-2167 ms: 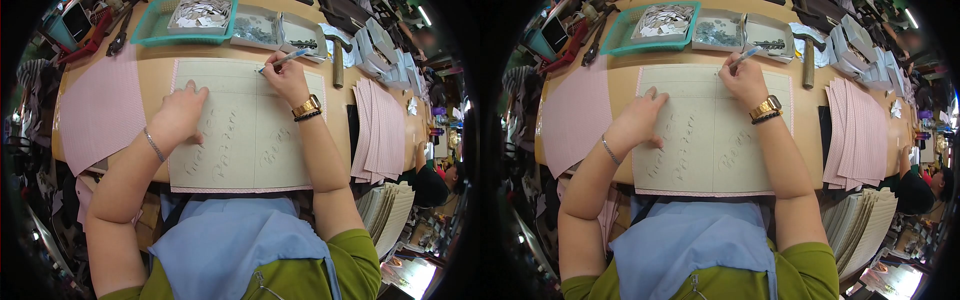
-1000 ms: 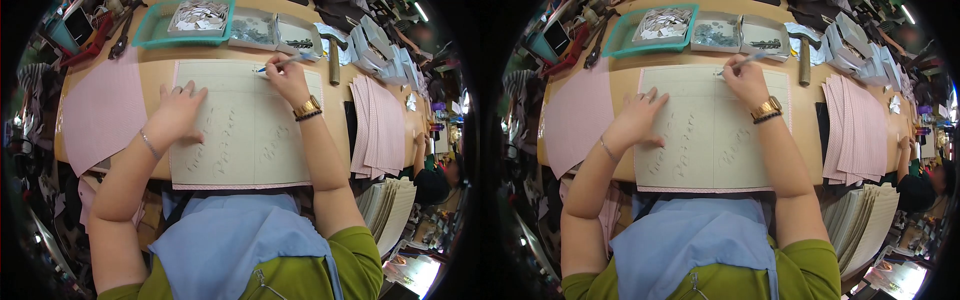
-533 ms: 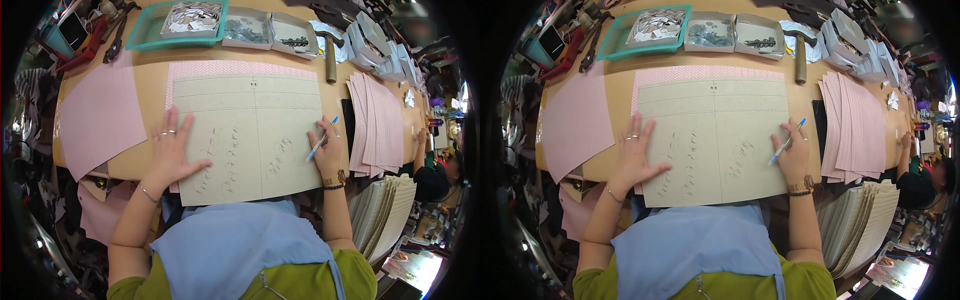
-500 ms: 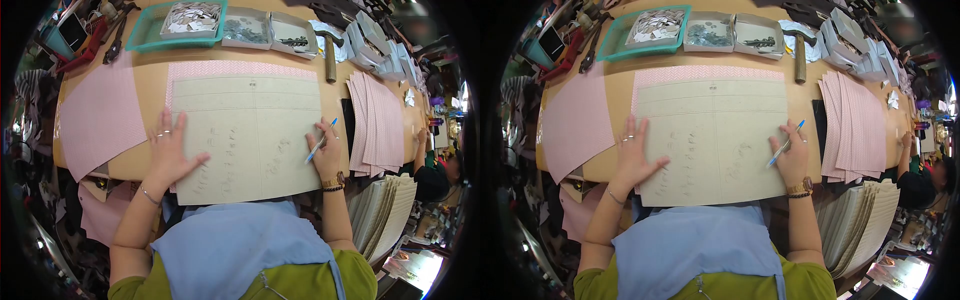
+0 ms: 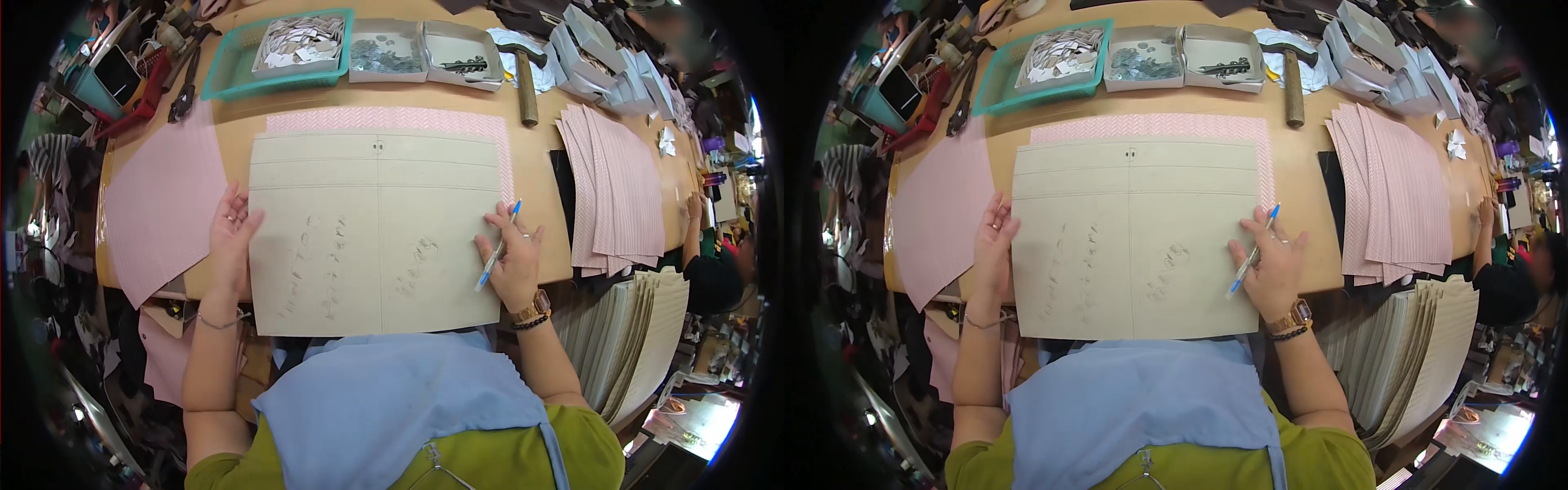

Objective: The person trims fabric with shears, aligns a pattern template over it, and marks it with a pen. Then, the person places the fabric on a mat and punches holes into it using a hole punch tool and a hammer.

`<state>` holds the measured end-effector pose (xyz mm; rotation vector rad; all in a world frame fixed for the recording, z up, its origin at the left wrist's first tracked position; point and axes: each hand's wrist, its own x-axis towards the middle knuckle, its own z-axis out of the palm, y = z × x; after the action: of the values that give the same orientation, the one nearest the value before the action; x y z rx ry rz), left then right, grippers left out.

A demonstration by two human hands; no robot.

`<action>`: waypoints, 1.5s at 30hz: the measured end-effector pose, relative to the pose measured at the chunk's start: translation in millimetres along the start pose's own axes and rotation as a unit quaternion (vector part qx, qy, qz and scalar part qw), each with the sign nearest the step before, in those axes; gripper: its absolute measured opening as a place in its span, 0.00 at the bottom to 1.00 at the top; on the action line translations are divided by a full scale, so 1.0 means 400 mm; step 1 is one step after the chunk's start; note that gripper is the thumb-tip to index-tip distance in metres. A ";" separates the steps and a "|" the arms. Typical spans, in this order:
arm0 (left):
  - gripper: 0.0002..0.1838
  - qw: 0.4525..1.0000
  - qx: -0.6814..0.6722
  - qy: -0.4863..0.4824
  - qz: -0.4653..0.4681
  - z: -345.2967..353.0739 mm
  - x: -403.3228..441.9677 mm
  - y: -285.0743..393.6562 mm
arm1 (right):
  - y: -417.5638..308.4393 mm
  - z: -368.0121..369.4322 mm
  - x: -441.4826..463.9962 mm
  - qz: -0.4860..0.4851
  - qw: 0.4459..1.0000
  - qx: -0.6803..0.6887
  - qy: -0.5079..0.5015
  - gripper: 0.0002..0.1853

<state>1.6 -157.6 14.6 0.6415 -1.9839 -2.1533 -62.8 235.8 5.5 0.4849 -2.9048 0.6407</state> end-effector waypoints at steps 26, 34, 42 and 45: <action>0.26 0.879 -0.430 -0.196 -0.055 -0.197 0.047 -0.122 | 0.417 -0.660 0.247 -0.003 0.963 -0.126 0.238 0.09; 0.24 0.892 -0.391 -0.211 -0.086 -0.086 0.012 -0.075 | 0.331 -0.434 0.233 0.029 0.939 0.312 0.141 0.20; 0.30 0.995 0.080 -0.024 0.056 0.001 0.042 0.026 | 0.079 -0.151 0.040 0.145 0.828 0.542 0.027 0.18; 0.36 0.788 0.599 0.126 0.066 -0.074 0.055 0.040 | 0.083 -0.190 0.028 0.124 0.822 0.546 0.102 0.16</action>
<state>-9.1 -195.1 24.7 0.7822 -2.8894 -0.4175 -80.2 293.9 63.3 0.0806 -2.1143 2.2227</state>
